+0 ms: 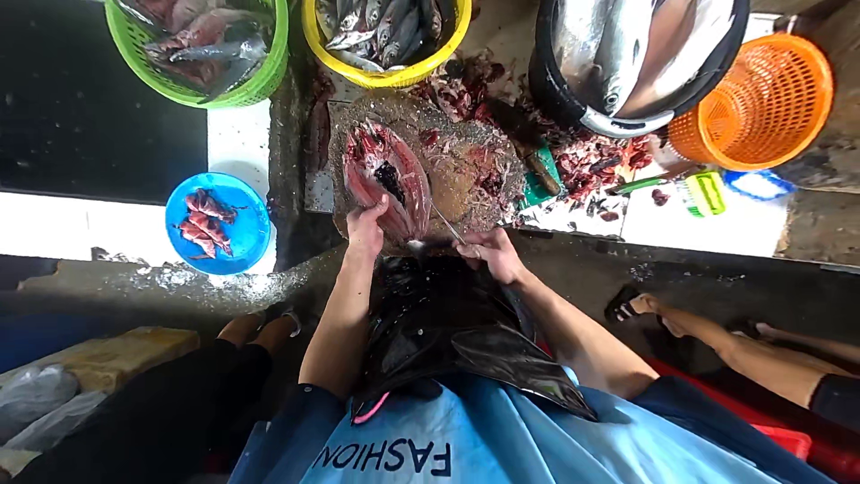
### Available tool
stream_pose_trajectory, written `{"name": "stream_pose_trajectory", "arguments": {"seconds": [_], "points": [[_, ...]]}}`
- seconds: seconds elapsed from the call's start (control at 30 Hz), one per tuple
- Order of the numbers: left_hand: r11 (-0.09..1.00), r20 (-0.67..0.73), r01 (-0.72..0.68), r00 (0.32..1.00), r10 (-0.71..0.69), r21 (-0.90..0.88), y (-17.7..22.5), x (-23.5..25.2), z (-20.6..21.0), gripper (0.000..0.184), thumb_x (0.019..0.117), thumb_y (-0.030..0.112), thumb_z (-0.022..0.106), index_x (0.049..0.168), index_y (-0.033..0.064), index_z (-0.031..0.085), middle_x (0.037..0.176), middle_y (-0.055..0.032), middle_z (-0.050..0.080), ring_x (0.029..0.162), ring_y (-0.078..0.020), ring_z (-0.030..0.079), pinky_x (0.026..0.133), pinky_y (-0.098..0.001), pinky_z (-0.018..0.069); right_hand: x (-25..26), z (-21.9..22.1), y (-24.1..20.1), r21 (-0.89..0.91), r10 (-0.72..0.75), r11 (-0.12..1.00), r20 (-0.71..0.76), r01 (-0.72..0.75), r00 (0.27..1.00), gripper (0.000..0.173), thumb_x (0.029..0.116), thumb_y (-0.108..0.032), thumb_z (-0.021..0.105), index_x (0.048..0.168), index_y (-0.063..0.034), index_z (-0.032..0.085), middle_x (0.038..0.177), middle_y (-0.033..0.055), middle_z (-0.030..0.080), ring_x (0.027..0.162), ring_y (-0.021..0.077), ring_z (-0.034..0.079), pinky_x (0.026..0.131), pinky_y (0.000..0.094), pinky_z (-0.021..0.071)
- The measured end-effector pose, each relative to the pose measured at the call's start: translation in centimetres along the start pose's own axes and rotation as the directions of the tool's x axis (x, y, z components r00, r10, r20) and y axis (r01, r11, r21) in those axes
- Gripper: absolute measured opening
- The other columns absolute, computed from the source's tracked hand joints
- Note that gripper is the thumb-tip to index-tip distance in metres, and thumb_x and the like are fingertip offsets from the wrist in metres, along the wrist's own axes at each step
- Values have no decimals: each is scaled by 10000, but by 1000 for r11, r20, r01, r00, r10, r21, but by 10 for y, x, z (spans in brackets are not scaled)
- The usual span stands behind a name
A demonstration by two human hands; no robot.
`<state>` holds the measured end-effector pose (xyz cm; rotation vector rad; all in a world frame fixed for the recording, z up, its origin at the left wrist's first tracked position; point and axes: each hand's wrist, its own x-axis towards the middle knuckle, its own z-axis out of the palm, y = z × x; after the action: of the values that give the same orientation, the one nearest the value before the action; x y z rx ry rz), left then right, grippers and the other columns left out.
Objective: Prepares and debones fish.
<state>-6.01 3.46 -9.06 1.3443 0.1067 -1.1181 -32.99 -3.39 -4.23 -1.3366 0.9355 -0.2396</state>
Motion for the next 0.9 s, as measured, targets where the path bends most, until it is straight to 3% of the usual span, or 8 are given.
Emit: {"name": "stream_pose_trajectory", "arguments": {"seconds": [0.13,0.3,0.37,0.47,0.57,0.63,0.77,0.9], "points": [[997,43,79,996,-80,13,3,-4,7,379,862,-20,699,1220,-23,574,1097,-167,692,992,-264,695,885,-468,594,-5,12,-15,222,19,972,231,-72,973,304,1003,-233,542,1016,-16,755,764,42,691,612,115,603,582,294,530],[998,-14,51,999,-52,-25,-1,-7,11,335,846,-38,653,1170,-8,574,1079,-156,676,985,-253,682,868,-464,588,4,34,-16,326,175,920,148,-215,973,404,1068,-310,477,1020,0,731,785,55,692,623,130,621,618,300,558],[999,-13,40,999,-41,-35,0,-9,13,311,866,-25,648,1168,-11,577,1070,-156,678,976,-251,685,866,-454,589,5,35,-14,352,142,917,146,-186,979,399,1060,-322,487,1029,-6,728,788,55,685,634,132,617,622,302,556],[999,-33,37,999,-38,-5,4,-9,14,255,887,9,635,1137,-13,587,999,-147,687,900,-243,693,808,-443,599,-1,33,-18,348,51,930,202,-121,978,398,1023,-350,540,1018,-11,748,759,48,679,609,119,601,586,292,533],[1000,-35,30,999,-30,4,2,-9,17,221,874,-1,647,1087,-8,590,931,-134,683,833,-230,691,760,-425,600,-1,39,-24,346,110,922,192,-172,975,400,1050,-305,491,1015,3,744,770,55,686,613,122,604,597,290,539],[999,-45,32,998,-32,-12,-2,-11,19,228,880,4,649,1100,-4,588,939,-135,680,840,-228,689,763,-423,599,-1,43,-26,323,85,936,179,-140,980,333,1044,-254,529,1036,6,738,788,68,685,633,137,612,626,309,553],[998,-64,41,997,-44,-43,-4,-13,17,218,927,27,602,1142,-7,585,998,-143,682,901,-238,690,819,-443,598,-5,42,-23,155,-105,984,124,85,987,197,974,-106,637,1121,-5,721,814,74,708,671,147,647,659,338,579],[996,-64,48,997,-53,-72,-7,-12,17,213,925,18,604,1137,-2,588,1003,-138,682,914,-237,688,827,-444,594,-12,35,-24,69,-60,996,143,51,988,208,963,-189,632,1052,-48,757,795,18,723,644,87,635,619,293,556]]}}
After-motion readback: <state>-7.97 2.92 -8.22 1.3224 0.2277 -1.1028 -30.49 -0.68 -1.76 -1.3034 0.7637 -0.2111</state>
